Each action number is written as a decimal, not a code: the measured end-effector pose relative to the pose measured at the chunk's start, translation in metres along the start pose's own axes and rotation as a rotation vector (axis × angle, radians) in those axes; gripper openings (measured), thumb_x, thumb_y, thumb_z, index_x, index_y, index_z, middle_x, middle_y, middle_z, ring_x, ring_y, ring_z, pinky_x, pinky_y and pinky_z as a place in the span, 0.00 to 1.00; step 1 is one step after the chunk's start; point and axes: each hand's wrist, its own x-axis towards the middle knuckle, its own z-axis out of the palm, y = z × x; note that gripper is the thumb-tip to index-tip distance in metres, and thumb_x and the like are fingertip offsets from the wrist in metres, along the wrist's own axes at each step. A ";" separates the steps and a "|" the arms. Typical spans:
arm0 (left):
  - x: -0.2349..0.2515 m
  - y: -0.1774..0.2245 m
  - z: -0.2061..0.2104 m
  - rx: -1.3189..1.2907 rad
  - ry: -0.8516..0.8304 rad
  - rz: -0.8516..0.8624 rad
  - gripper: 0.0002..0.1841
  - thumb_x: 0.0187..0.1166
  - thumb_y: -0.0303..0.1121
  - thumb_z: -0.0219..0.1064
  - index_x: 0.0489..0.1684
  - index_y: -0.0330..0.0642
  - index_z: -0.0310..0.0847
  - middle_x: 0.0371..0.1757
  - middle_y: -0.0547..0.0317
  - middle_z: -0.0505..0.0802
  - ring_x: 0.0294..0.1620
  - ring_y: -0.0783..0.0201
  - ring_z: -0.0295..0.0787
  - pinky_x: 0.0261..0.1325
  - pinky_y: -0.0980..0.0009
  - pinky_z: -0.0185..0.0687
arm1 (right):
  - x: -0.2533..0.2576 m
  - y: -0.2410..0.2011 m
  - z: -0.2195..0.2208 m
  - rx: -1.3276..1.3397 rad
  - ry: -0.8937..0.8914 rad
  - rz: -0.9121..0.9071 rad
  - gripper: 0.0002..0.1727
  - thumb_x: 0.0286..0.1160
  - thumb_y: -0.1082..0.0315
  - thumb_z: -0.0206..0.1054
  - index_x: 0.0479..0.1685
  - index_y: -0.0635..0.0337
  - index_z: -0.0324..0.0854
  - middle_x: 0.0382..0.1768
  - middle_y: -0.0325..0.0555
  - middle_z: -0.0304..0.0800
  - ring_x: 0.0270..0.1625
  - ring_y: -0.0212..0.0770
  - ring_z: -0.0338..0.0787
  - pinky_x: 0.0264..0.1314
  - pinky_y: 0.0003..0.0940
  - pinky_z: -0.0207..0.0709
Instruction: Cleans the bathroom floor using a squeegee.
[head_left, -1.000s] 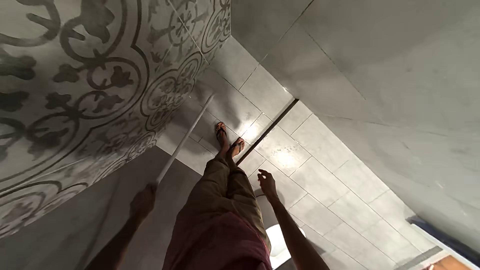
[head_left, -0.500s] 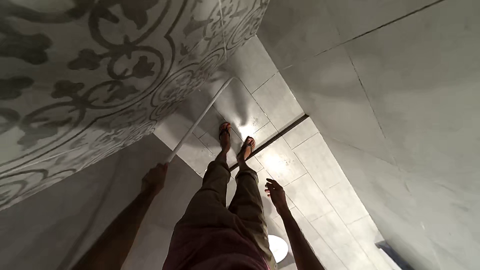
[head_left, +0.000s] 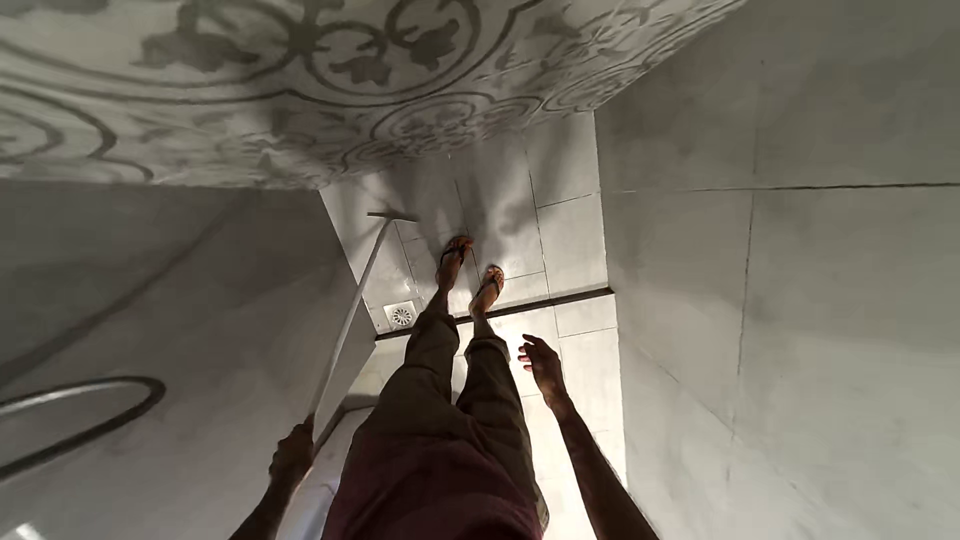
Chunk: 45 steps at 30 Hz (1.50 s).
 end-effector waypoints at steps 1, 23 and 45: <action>-0.012 -0.010 0.025 -0.065 -0.006 -0.005 0.33 0.95 0.54 0.36 0.76 0.39 0.76 0.71 0.31 0.84 0.73 0.30 0.80 0.68 0.31 0.75 | -0.006 0.005 -0.004 -0.026 -0.014 0.007 0.21 0.92 0.63 0.55 0.76 0.60 0.77 0.55 0.55 0.92 0.49 0.44 0.94 0.49 0.42 0.89; -0.036 -0.010 0.148 -0.378 -0.232 -0.063 0.36 0.96 0.53 0.32 0.74 0.29 0.75 0.68 0.25 0.84 0.71 0.30 0.82 0.70 0.33 0.74 | 0.029 -0.022 -0.023 -0.536 -0.189 -0.087 0.20 0.92 0.63 0.54 0.75 0.61 0.78 0.56 0.57 0.92 0.51 0.48 0.94 0.53 0.47 0.88; -0.037 0.113 0.044 -0.403 -0.021 0.449 0.23 0.95 0.40 0.45 0.82 0.36 0.65 0.59 0.25 0.87 0.61 0.28 0.86 0.61 0.31 0.79 | -0.009 0.024 -0.030 -0.619 -0.178 0.003 0.21 0.92 0.62 0.54 0.76 0.60 0.76 0.58 0.58 0.90 0.52 0.49 0.93 0.53 0.48 0.87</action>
